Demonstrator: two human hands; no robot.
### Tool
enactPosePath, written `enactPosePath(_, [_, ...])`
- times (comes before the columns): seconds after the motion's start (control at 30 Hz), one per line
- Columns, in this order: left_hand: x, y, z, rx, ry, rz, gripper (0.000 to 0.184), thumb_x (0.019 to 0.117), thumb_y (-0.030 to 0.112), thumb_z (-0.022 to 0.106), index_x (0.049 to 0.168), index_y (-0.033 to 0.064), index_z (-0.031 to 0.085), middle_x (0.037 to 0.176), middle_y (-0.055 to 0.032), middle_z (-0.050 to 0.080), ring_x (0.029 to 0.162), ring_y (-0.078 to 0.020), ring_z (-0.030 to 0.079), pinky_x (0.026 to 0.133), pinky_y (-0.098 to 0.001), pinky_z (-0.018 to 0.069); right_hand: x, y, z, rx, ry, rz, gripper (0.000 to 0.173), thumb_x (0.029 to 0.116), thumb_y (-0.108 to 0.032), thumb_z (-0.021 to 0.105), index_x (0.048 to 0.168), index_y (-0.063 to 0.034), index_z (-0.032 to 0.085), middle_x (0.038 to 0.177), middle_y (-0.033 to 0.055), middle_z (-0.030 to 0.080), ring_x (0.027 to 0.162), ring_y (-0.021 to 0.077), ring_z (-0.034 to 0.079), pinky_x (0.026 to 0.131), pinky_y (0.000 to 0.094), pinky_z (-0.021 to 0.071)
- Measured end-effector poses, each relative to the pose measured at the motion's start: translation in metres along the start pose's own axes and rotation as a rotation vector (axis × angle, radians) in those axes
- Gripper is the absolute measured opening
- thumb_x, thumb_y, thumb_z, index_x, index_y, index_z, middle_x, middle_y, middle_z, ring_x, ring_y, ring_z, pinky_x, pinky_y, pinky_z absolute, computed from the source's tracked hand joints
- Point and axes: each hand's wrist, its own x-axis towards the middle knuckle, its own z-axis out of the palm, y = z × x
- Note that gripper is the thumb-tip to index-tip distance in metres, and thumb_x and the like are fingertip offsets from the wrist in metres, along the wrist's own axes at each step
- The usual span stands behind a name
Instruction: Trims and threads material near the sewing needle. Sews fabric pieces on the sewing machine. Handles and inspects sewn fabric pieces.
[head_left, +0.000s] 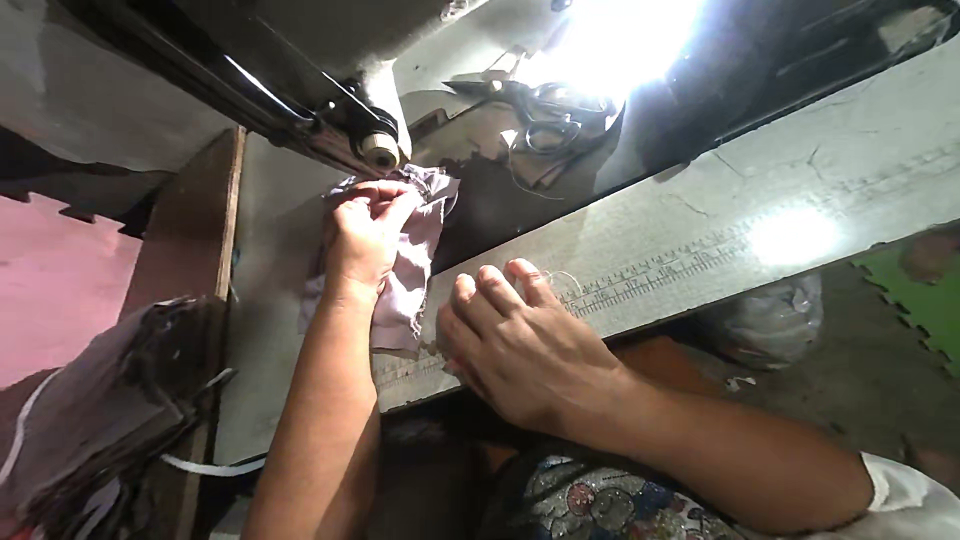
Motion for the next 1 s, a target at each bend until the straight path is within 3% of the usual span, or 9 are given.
enactPosePath(0.23, [-0.001, 0.002, 0.001, 0.026, 0.014, -0.037, 0.012, 0.0942, 0.007, 0.069, 0.106, 0.0034, 0.069, 0.095, 0.0072, 0.069, 0.085, 0.0084, 0.063, 0.082, -0.0133, 0.0535, 0.000, 0.000, 0.000, -0.006, -0.001, 0.003, 0.041, 0.1076, -0.038, 0.039, 0.121, -0.0104, 0.067, 0.126, 0.0114, 0.066, 0.125, 0.0309, 0.059, 0.109, 0.0550, 0.0404])
enactPosePath(0.47, [-0.002, 0.000, -0.006, -0.063, -0.046, -0.036, 0.017, 0.0942, 0.006, 0.071, 0.111, 0.0056, 0.069, 0.104, 0.0085, 0.070, 0.097, 0.0059, 0.065, 0.091, -0.0158, 0.0540, 0.000, 0.000, -0.001, -0.030, 0.003, -0.003, 0.041, 0.1077, -0.038, 0.038, 0.121, -0.0109, 0.067, 0.125, 0.0114, 0.066, 0.125, 0.0306, 0.059, 0.110, 0.0544, 0.0397])
enactPosePath(0.67, [-0.002, 0.000, -0.012, -0.049, -0.069, -0.026, 0.019, 0.0953, 0.003, 0.066, 0.115, 0.0019, 0.068, 0.110, 0.0042, 0.070, 0.101, 0.0052, 0.063, 0.093, -0.0162, 0.0524, 0.000, 0.000, -0.001, -0.024, 0.002, 0.000, 0.041, 0.1078, -0.038, 0.039, 0.122, -0.0114, 0.067, 0.124, 0.0108, 0.066, 0.125, 0.0302, 0.059, 0.111, 0.0547, 0.0394])
enactPosePath(0.83, [-0.003, 0.003, -0.010, -0.033, -0.022, -0.076, 0.030, 0.0891, 0.001, 0.074, 0.117, 0.0033, 0.063, 0.107, 0.0047, 0.069, 0.097, 0.0043, 0.066, 0.089, -0.0164, 0.0553, 0.000, 0.000, 0.000, -0.038, 0.002, -0.007, 0.041, 0.1075, -0.038, 0.039, 0.122, -0.0115, 0.066, 0.124, 0.0104, 0.065, 0.124, 0.0299, 0.058, 0.111, 0.0538, 0.0374])
enactPosePath(1.0, [-0.002, 0.001, -0.010, -0.029, -0.041, -0.022, 0.022, 0.0901, -0.001, 0.071, 0.112, 0.0024, 0.067, 0.104, 0.0054, 0.070, 0.096, 0.0055, 0.064, 0.090, -0.0153, 0.0537, -0.001, 0.000, 0.000, -0.035, 0.008, -0.004, 0.041, 0.1072, -0.039, 0.040, 0.122, -0.0120, 0.067, 0.125, 0.0104, 0.066, 0.124, 0.0298, 0.059, 0.111, 0.0546, 0.0382])
